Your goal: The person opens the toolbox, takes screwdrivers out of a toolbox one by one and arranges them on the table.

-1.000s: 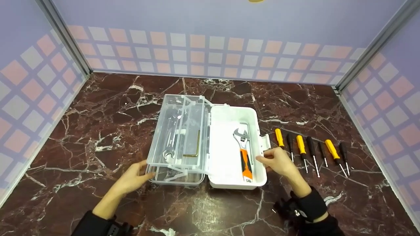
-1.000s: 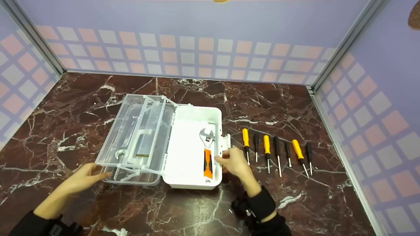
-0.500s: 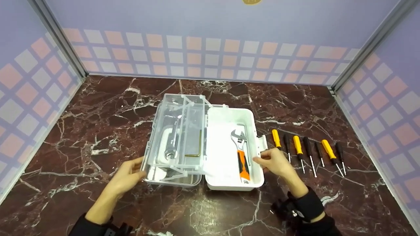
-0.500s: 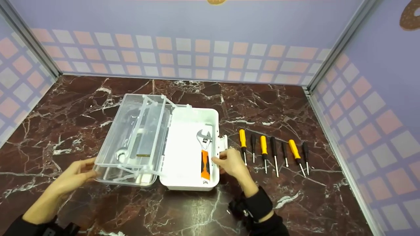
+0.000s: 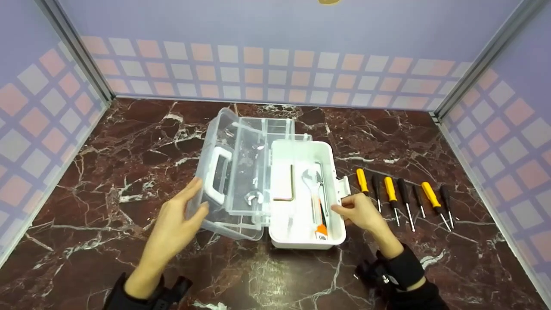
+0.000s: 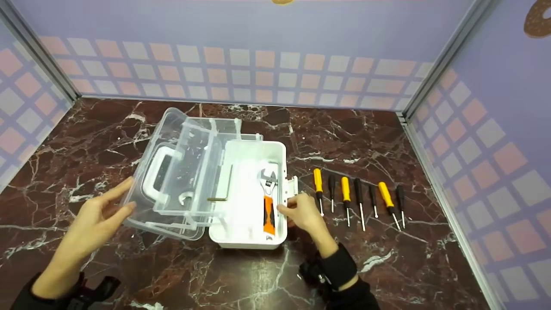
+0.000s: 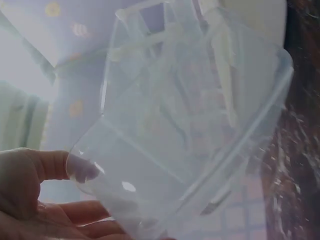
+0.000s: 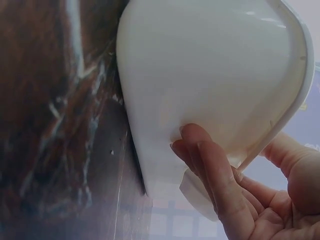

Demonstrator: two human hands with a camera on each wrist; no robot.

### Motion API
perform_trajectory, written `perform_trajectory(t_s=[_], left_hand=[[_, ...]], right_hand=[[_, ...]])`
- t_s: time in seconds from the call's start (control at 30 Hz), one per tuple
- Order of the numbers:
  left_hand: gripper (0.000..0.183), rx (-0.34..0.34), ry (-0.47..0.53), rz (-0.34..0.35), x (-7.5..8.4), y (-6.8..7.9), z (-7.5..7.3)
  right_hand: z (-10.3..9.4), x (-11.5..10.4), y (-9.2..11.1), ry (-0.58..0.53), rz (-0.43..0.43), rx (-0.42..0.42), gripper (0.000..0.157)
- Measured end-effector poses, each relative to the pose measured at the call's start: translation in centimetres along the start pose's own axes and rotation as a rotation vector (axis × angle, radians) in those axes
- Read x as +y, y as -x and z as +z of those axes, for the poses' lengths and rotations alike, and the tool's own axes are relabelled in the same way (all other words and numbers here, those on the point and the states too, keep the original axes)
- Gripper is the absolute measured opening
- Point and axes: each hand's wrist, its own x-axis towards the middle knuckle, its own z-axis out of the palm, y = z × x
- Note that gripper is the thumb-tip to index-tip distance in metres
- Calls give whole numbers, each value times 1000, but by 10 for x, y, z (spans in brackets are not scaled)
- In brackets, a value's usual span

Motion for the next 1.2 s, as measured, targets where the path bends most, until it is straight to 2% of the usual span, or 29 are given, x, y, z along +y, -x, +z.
perform_trajectory(t_s=[0.1, 0.2, 0.3, 0.43, 0.57, 0.7, 0.77, 0.9, 1.0, 1.13, 1.2], left_hand=[[49, 35, -42, 32, 13, 0, 12], [50, 78, -113, 88, 26, -1, 27], [51, 146, -202, 207, 36, -3, 42], [49, 230, -290, 389, 47, -8, 59], [48, 264, -383, 490, 57, -12, 72], [47, 261, -463, 532, 66, -15, 83], [46, 273, -496, 554, 69, -16, 87], [43, 299, -544, 589, 75, -18, 93], [43, 307, -562, 603, 78, -18, 97], [43, 302, -573, 616, 81, -18, 101], [44, 296, -587, 619, 83, -18, 102]], right_hand=[[0, -4, 2, -9, -10, 2, 24], [1, 6, -1, -32, -11, -1, 24], [2, 19, -5, -36, -3, 1, 26], [4, 26, -8, -6, -20, 22, 33], [4, 26, -8, 8, -43, 27, 33], [3, 26, -7, -24, -35, 10, 25], [1, 15, -3, -29, -34, -9, 22], [-5, 8, -1, -13, -34, -37, 20], [-14, 5, -2, 52, -48, 18, 25], [-25, -27, 1, 107, -137, 149, 25], [-28, -46, 0, 82, -206, 181, 25]])
